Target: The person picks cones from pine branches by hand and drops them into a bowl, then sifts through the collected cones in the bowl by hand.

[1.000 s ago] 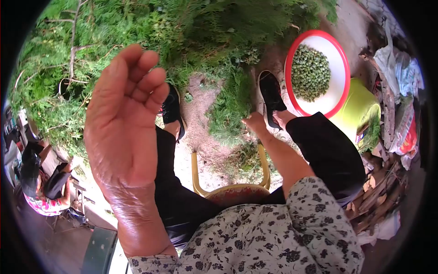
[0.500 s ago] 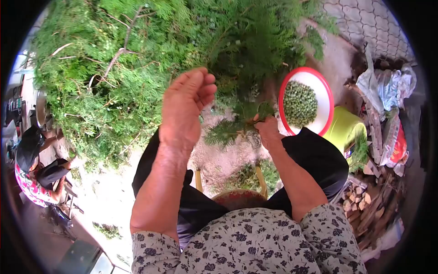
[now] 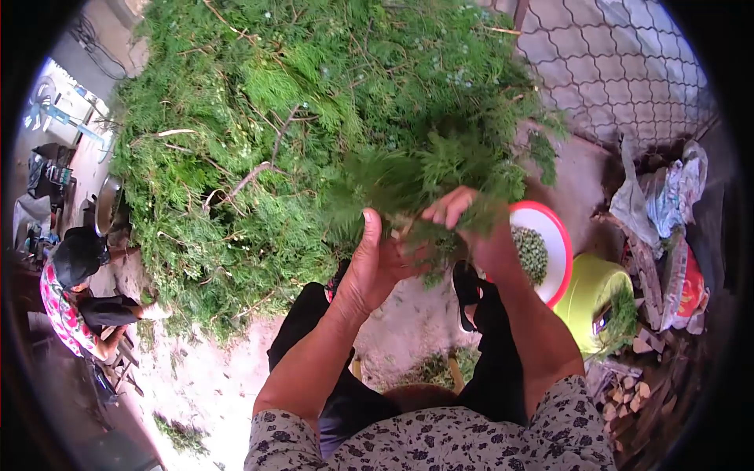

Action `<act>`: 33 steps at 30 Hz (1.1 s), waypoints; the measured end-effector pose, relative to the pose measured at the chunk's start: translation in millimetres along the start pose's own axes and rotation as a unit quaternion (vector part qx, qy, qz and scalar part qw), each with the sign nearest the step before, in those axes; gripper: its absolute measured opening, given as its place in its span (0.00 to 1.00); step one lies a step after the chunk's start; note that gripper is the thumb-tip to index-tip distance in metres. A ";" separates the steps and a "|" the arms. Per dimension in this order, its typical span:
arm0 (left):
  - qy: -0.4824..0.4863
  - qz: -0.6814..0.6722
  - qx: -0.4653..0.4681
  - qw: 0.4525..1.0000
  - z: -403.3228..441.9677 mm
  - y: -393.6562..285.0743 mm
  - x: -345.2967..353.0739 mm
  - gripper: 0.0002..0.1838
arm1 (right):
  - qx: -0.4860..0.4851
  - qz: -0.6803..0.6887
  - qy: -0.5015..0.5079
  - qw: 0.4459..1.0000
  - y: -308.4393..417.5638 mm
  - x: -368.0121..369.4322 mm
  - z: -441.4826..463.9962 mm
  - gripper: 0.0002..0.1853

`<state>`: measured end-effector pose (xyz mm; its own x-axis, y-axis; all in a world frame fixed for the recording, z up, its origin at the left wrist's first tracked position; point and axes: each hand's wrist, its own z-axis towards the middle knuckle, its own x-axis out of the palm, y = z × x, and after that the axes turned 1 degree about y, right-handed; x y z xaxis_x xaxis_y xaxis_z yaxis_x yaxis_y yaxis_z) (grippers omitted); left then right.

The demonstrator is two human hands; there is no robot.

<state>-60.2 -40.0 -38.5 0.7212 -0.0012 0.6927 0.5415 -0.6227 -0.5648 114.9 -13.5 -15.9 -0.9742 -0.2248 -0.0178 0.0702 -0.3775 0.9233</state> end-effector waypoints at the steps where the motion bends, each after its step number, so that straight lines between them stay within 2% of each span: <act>1: 0.007 -0.070 0.002 0.998 3.6 -6.3 2.4 0.42 | -0.009 0.033 0.035 0.999 1.6 7.3 -1.9 0.11; 2: 0.005 -0.069 0.007 0.998 7.8 -10.1 2.4 0.42 | -0.017 0.066 0.071 0.995 3.4 12.2 -3.9 0.11; 4: 0.005 -0.058 0.067 0.996 15.8 -14.7 -1.1 0.32 | -0.025 0.059 0.100 0.993 7.6 14.4 -6.3 0.09; 5: 0.038 -0.100 0.055 0.993 23.3 -16.3 -7.8 0.23 | -0.032 0.012 0.105 0.994 7.7 11.1 -6.2 0.09; 6: 0.040 -0.098 0.061 0.993 26.6 -17.6 -9.6 0.23 | -0.040 -0.035 0.110 0.992 8.2 8.1 -5.6 0.09; 7: 0.013 -0.048 0.064 0.997 25.8 -19.5 -7.0 0.21 | 0.015 -0.002 0.054 0.998 10.2 7.5 -7.0 0.08; 8: -0.016 0.002 0.066 0.998 24.7 -21.3 -3.9 0.20 | 0.010 0.000 0.056 0.998 5.9 2.6 -4.2 0.08; 9: -0.056 -0.030 0.086 0.994 22.4 -20.5 1.2 0.16 | 0.064 -0.076 -0.076 0.992 -1.6 -3.6 -3.6 0.07; 10: -0.056 -0.028 0.086 0.994 24.0 -19.4 -3.5 0.16 | 0.119 -0.152 -0.208 0.959 -2.0 -5.5 -1.2 0.06; 11: -0.065 -0.025 0.062 0.996 28.1 -16.5 -11.0 0.15 | 0.120 -0.154 -0.211 0.958 -0.6 -7.8 1.5 0.06; 13: -0.071 -0.022 0.034 0.997 30.8 -13.2 -10.2 0.13 | 0.015 -0.199 -0.228 0.953 7.6 -9.4 10.3 0.05; 14: -0.073 -0.021 0.042 0.996 27.9 -14.4 -3.6 0.13 | 0.016 -0.200 -0.230 0.952 11.2 -5.4 12.1 0.05; 16: -0.076 -0.015 0.045 0.996 27.5 -11.0 1.6 0.13 | 0.071 -0.133 -0.116 0.982 14.7 4.9 13.9 0.08; 17: -0.080 0.007 0.073 0.994 28.9 -7.3 2.9 0.13 | 0.110 -0.157 -0.103 0.976 8.8 5.4 13.1 0.10; 18: -0.082 0.028 0.101 0.991 30.6 -4.4 4.0 0.14 | 0.111 -0.157 -0.106 0.976 2.9 6.2 14.0 0.10; 20: -0.093 0.034 0.087 0.991 32.8 0.9 4.7 0.14 | 0.019 -0.285 -0.080 0.955 -8.7 7.3 15.6 0.12; 24: -0.128 0.067 0.048 0.988 33.5 1.6 6.9 0.13 | 0.061 -0.340 -0.028 0.938 -19.6 4.3 14.0 0.15; 28: -0.113 0.075 0.065 0.989 33.1 0.7 5.1 0.12 | 0.109 -0.277 -0.027 0.954 -21.1 1.5 17.4 0.15; 30: -0.095 0.024 0.037 0.994 33.0 0.0 4.2 0.12 | 0.211 -0.111 -0.062 0.969 -7.1 2.0 20.9 0.11; 31: -0.094 0.025 0.036 0.995 32.2 -2.4 6.6 0.12 | 0.211 -0.111 -0.063 0.969 -0.2 0.5 23.1 0.11; 33: -0.091 0.015 0.007 0.996 28.1 -8.3 13.6 0.12 | 0.300 -0.010 -0.076 0.951 9.7 -2.1 27.6 0.08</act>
<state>-42.8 -12.8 -37.0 0.8034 0.1229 0.5826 0.5229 -0.6137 -0.5916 111.8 8.1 3.7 -0.9971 -0.0724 -0.0250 -0.0397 0.2095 0.9770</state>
